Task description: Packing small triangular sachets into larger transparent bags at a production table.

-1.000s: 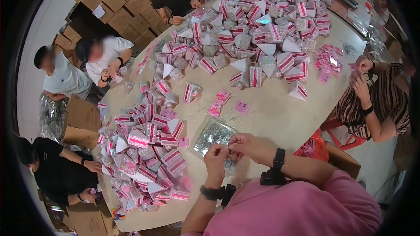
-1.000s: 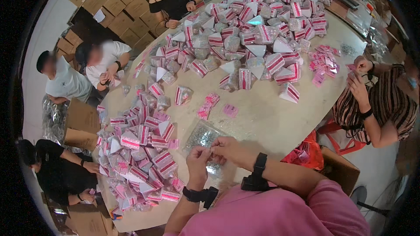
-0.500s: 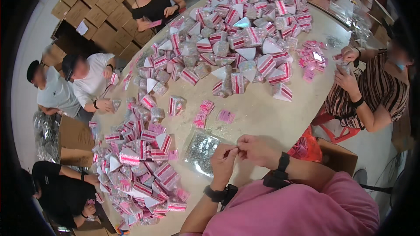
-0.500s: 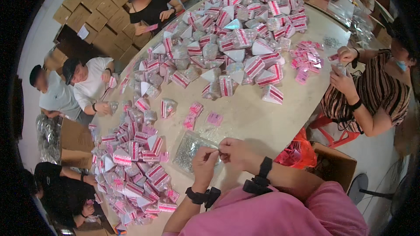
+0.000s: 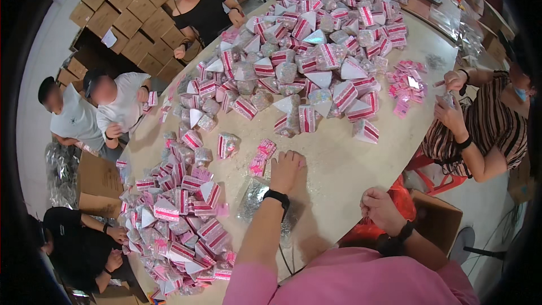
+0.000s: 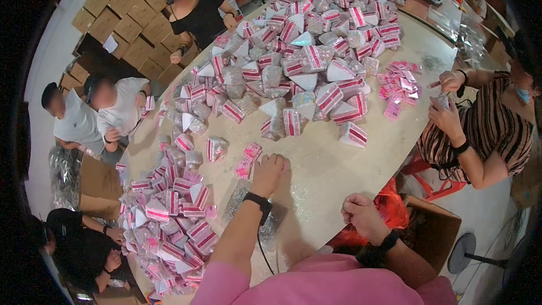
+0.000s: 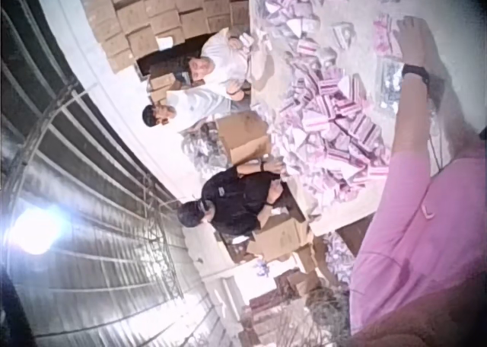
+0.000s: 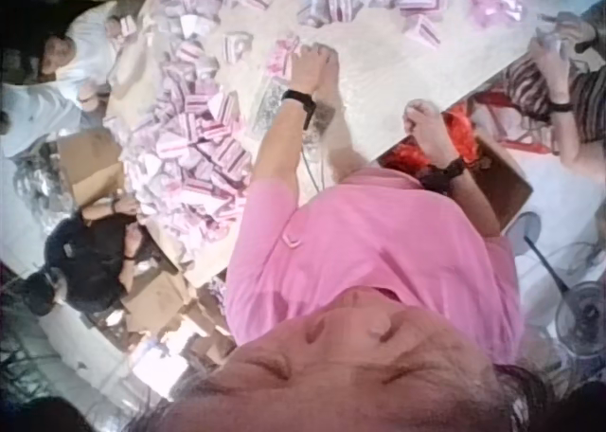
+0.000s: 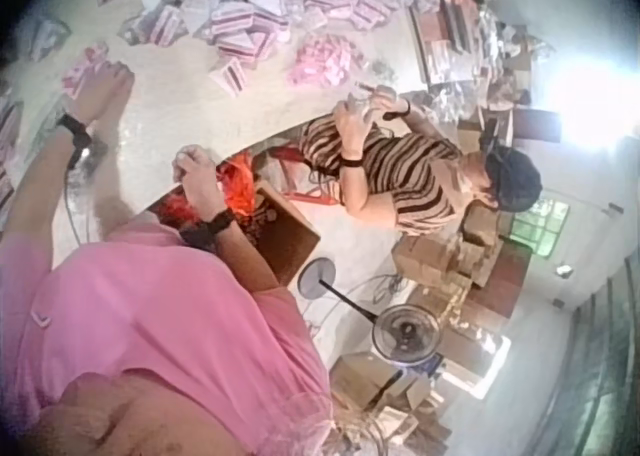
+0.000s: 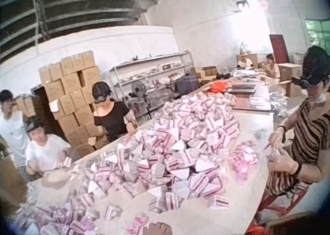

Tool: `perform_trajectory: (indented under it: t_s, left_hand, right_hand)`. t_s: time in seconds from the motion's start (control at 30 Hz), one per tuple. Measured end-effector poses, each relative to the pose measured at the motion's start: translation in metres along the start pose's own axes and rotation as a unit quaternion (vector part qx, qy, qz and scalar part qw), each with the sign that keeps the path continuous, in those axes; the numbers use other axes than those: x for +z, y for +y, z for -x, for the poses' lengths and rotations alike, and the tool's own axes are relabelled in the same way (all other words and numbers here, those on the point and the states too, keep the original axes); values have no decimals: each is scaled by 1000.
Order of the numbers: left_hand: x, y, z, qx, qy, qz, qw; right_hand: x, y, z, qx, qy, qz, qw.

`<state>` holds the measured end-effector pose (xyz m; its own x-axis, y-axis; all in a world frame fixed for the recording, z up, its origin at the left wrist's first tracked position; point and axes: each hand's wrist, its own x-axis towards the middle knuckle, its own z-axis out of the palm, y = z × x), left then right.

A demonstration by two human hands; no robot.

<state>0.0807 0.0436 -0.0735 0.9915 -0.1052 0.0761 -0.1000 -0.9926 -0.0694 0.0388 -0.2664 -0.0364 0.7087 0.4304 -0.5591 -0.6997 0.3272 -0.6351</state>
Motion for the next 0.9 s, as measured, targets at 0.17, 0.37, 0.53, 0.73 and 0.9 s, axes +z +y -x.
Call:
perform_trajectory:
  t_s: [0.17, 0.37, 0.53, 0.73, 0.9]
  left_hand:
    - [-5, -14, -4, -26, -81, 66, 994]
    - [-61, 2, 15, -218, 58, 775, 590]
    - [-118, 39, 70, -169, 64, 925, 335]
    - [-136, 49, 96, -162, 110, 914, 356]
    - [-140, 49, 105, -154, 127, 910, 364]
  right_hand:
    - [-6, -6, 2, -22, -8, 82, 996]
    - [21, -18, -10, -59, -65, 93, 992]
    - [63, -21, -17, -60, -104, 70, 990]
    - [102, -14, -14, -38, -151, 44, 987]
    - [115, 3, -17, 4, -153, 42, 987]
